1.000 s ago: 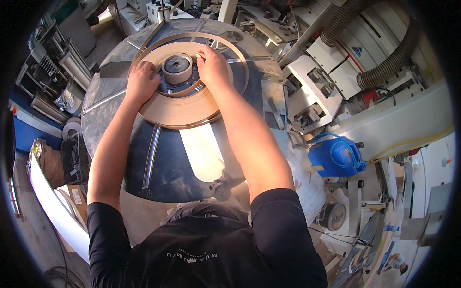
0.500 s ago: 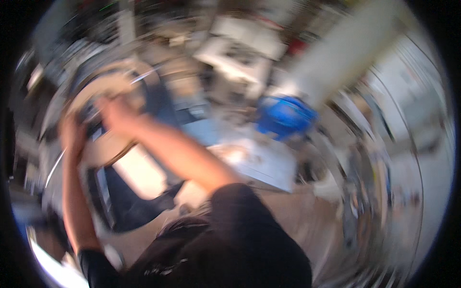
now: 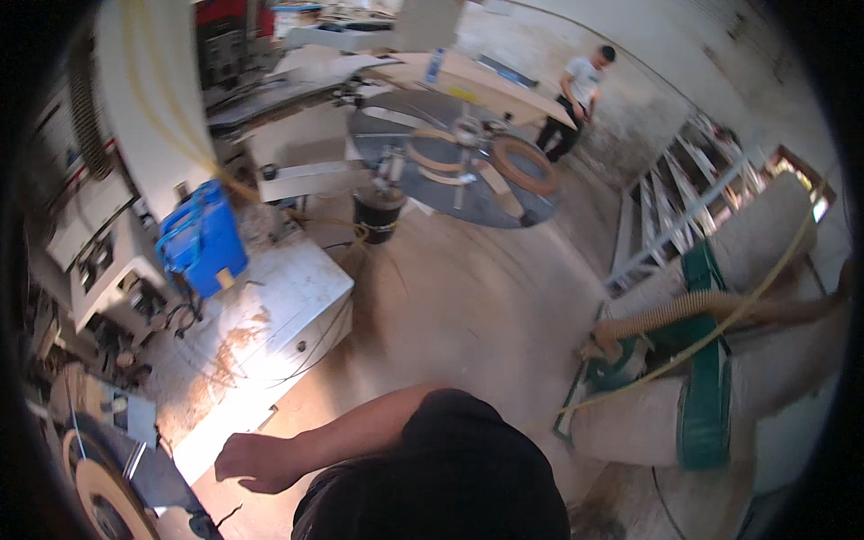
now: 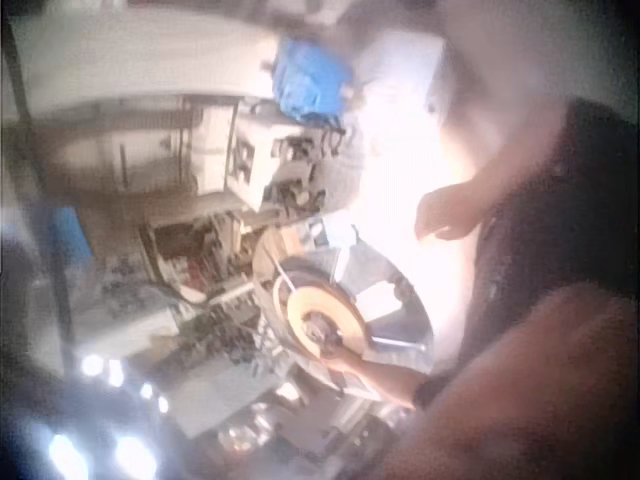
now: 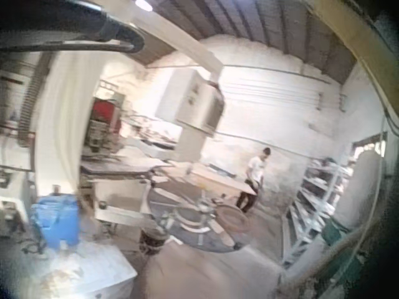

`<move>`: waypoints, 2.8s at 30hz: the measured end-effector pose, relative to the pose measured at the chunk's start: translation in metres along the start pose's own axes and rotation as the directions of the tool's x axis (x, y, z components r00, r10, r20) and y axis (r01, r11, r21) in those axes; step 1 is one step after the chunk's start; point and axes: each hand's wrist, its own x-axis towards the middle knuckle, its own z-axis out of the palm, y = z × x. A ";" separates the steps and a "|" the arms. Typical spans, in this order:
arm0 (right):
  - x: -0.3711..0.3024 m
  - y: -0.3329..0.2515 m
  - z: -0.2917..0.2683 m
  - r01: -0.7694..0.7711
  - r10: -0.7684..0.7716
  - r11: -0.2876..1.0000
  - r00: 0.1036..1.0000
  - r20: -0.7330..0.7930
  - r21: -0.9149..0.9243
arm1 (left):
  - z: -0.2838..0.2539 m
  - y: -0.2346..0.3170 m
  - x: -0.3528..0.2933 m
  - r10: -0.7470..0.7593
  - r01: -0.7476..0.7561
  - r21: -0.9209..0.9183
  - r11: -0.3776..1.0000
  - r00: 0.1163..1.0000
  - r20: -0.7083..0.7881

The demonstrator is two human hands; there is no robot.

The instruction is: The person handles small parts and tools at a workbench, then moves through a workshop to assist another person with large wooden panels. They carry a panel to a table saw and position it for cutting.

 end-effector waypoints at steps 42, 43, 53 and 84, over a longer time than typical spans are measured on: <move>-0.422 -0.084 -0.351 -0.947 0.862 0.199 0.292 -0.415 -0.254 | 0.038 0.694 -0.097 0.775 0.226 -0.938 0.261 0.531 0.344; -0.445 -0.097 -0.364 -0.976 0.877 0.091 0.173 -0.449 -0.200 | 0.032 0.722 -0.102 0.872 0.178 -0.943 0.281 0.364 0.328; -0.673 -0.121 -0.457 -0.981 0.764 -0.117 -0.187 -0.618 0.152 | 0.020 0.970 -0.150 0.953 0.060 -0.951 0.304 -0.020 0.303; -1.028 -0.178 -0.968 -0.949 0.774 -0.195 -0.303 -0.555 0.246 | -0.001 1.686 -0.320 0.946 0.057 -0.996 -0.066 -0.315 -0.081</move>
